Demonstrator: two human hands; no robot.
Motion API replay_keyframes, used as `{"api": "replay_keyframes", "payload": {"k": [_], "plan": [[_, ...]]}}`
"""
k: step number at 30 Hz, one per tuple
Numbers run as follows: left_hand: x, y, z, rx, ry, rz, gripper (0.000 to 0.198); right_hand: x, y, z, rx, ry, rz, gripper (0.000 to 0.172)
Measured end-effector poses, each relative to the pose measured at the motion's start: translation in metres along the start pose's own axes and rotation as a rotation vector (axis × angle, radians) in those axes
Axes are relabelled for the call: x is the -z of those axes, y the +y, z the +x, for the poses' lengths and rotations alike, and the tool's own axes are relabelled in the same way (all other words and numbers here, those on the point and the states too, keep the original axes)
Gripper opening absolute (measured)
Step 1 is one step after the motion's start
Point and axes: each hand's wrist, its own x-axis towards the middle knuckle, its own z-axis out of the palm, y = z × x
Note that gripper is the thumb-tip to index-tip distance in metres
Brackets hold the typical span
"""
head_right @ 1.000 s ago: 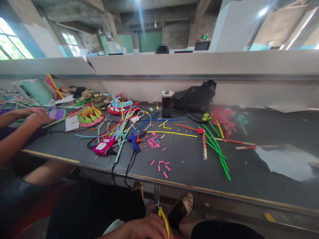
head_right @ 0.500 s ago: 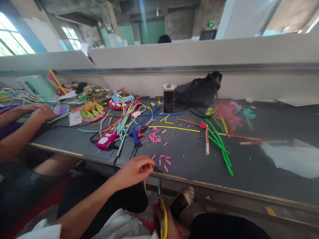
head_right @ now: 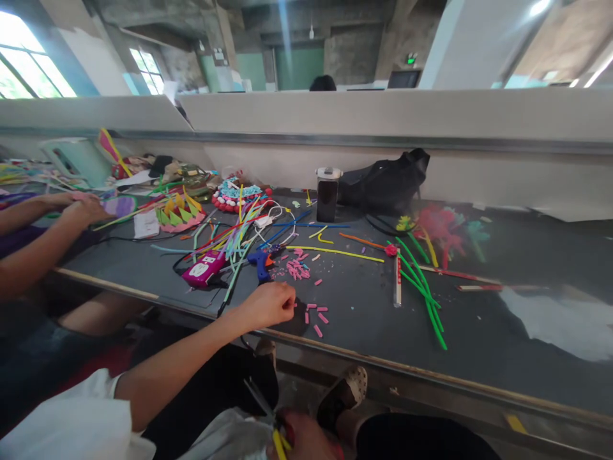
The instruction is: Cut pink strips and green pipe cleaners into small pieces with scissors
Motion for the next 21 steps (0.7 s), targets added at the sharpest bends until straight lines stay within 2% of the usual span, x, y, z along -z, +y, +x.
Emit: {"api": "replay_keyframes", "payload": {"k": [1,3,5,7,8,10,13,15,18,21], "plan": [[0.003,-0.006,0.001,0.018,0.044,-0.132,0.007,0.005,0.002,0.005,0.115,-0.012,0.064,0.027],[0.012,-0.018,0.003,0.094,0.153,-0.478,0.004,0.019,0.000,0.003,0.316,0.043,0.198,0.029],[0.020,-0.028,0.008,0.166,0.268,-0.861,0.005,0.039,-0.013,-0.009,0.381,0.142,0.255,0.028],[0.028,-0.032,0.016,0.167,0.355,-1.192,0.008,0.067,-0.039,-0.021,0.381,0.228,0.213,0.033],[0.031,-0.031,0.022,0.141,0.386,-1.323,0.009,0.084,-0.055,-0.024,0.388,0.298,0.170,0.033],[0.036,-0.024,0.037,0.078,0.413,-1.524,0.010,0.119,-0.087,-0.019,0.471,0.586,0.085,0.031],[0.042,-0.005,0.058,0.012,0.427,-1.715,0.013,0.157,-0.121,0.009,0.536,0.932,-0.129,0.035],[0.042,0.005,0.066,-0.007,0.463,-1.791,0.013,0.168,-0.125,0.031,0.559,1.128,-0.293,0.039],[0.033,0.010,0.066,0.006,0.501,-1.848,0.012,0.167,-0.109,0.054,0.571,1.225,-0.486,0.040],[0.019,0.006,0.060,0.089,0.441,-1.849,0.014,0.160,-0.092,0.060,0.547,1.244,-0.580,0.041]]}}
